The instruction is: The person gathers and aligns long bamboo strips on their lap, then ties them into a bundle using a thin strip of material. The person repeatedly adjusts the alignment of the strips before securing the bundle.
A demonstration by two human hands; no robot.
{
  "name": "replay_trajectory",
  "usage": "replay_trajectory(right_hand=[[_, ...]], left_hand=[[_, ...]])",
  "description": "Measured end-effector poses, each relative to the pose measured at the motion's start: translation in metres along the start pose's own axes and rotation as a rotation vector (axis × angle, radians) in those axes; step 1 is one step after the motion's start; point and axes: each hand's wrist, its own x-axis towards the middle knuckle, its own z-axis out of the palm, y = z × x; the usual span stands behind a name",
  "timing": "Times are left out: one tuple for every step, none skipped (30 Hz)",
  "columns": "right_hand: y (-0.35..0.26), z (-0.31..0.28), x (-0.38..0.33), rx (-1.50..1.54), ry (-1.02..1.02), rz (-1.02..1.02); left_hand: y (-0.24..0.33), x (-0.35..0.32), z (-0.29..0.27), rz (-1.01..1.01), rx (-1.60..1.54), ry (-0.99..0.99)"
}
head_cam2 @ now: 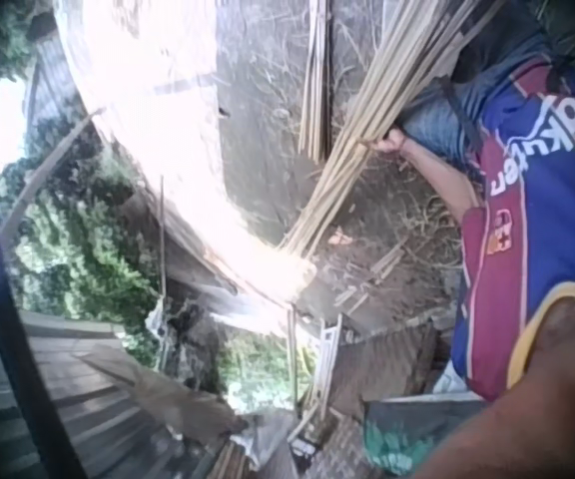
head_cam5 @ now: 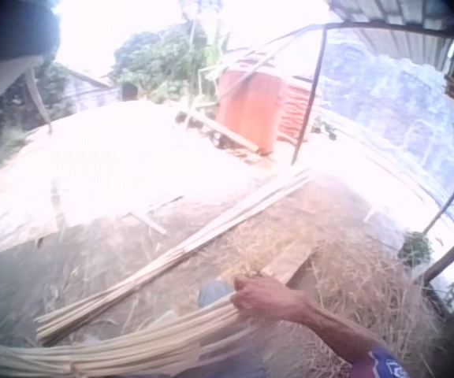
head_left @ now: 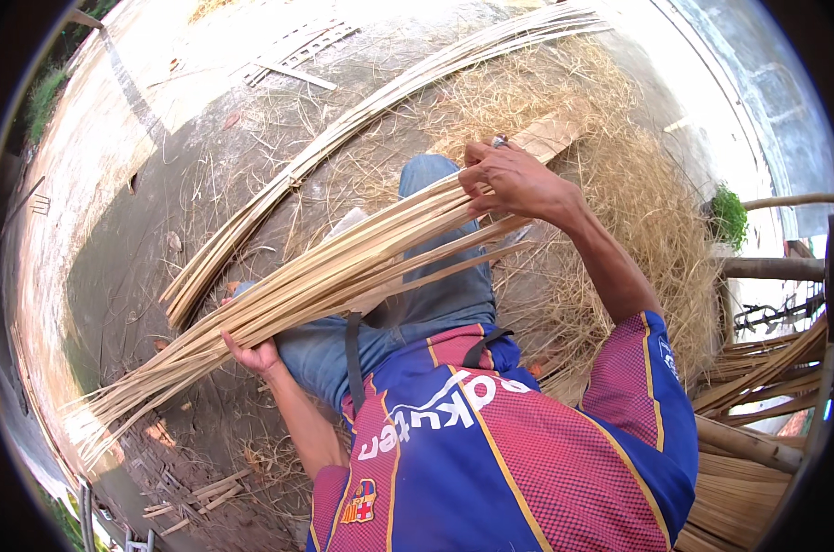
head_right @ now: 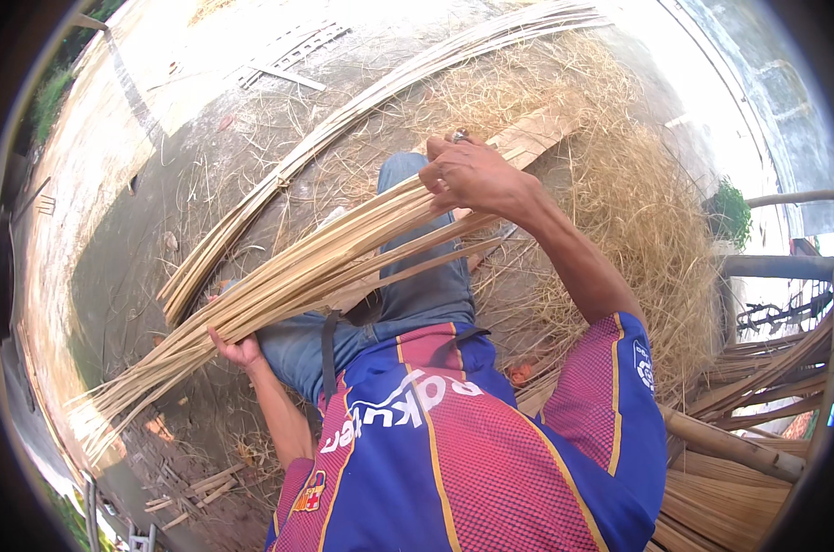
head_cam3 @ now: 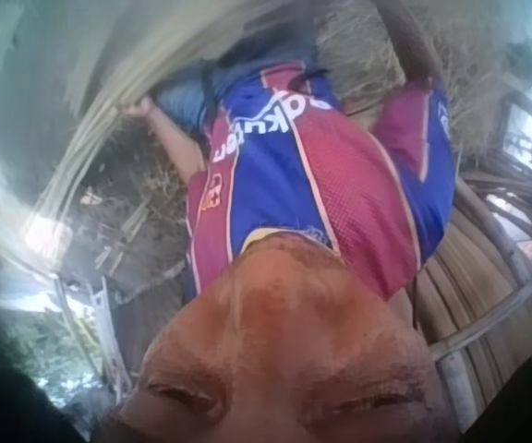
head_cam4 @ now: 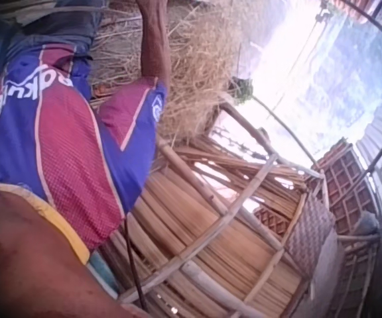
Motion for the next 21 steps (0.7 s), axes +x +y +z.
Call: replay_trajectory(right_hand=[[0.011,-0.008,-0.011,0.007,-0.004,0.086],[0.027,-0.011,-0.02,0.025,0.009,0.104],[0.046,-0.011,-0.028,0.045,0.02,0.124],[0.059,-0.01,-0.034,0.066,0.03,0.143],[0.065,-0.01,-0.039,0.098,0.106,0.175],[0.07,-0.01,-0.042,0.131,0.182,0.206],[0.076,-0.01,-0.045,0.163,0.257,0.236],[0.098,-0.009,-0.044,0.356,0.42,0.309],[0.106,-0.012,-0.046,0.55,0.58,0.302],[0.124,-0.009,-0.039,0.685,0.703,0.255],[0.141,0.0,-0.032,0.817,0.833,0.209],[0.147,0.009,-0.028,0.917,0.851,0.215],[0.152,0.018,-0.024,1.016,0.867,0.22],[0.154,0.024,-0.02,1.115,0.878,0.221],[0.145,0.029,-0.014,1.13,0.811,0.203],[0.131,0.039,-0.006,1.145,0.744,0.185],[0.116,0.048,0.002,1.165,0.673,0.161],[0.106,0.055,0.005,1.136,0.602,0.169],[0.096,0.06,0.007,1.105,0.533,0.176],[0.092,0.061,0.009,1.072,0.463,0.178],[0.098,0.06,0.007,1.099,0.519,0.169]], left_hand=[[0.0,0.001,-0.001,0.013,-0.012,0.021],[0.001,0.003,-0.003,0.025,-0.027,0.041],[-0.001,0.005,-0.002,0.033,-0.04,0.063],[-0.002,0.005,-0.001,0.026,-0.05,0.057],[-0.001,0.006,-0.003,0.034,-0.035,0.061],[0.0,0.006,-0.004,0.043,-0.021,0.066],[0.002,0.006,-0.006,0.053,-0.007,0.07],[0.002,0.007,-0.006,0.013,-0.065,0.031],[0.003,0.006,-0.006,0.022,-0.056,0.028],[0.004,0.004,-0.006,0.032,-0.048,0.025],[0.003,0.006,-0.005,0.036,-0.041,0.018],[0.002,0.005,-0.004,0.02,-0.083,0.015],[0.002,0.006,-0.003,0.022,-0.059,0.023],[0.002,0.006,-0.004,0.027,-0.036,0.034],[0.005,0.007,-0.005,0.033,-0.009,0.045],[0.004,0.008,-0.007,0.036,-0.021,0.033],[0.008,0.006,-0.008,0.032,-0.035,0.028],[0.008,0.006,-0.008,0.019,-0.054,0.024],[0.007,0.006,-0.008,0.006,-0.073,0.019],[0.008,0.004,-0.006,0.007,-0.042,0.025],[0.006,0.004,-0.004,0.02,-0.021,0.035]])
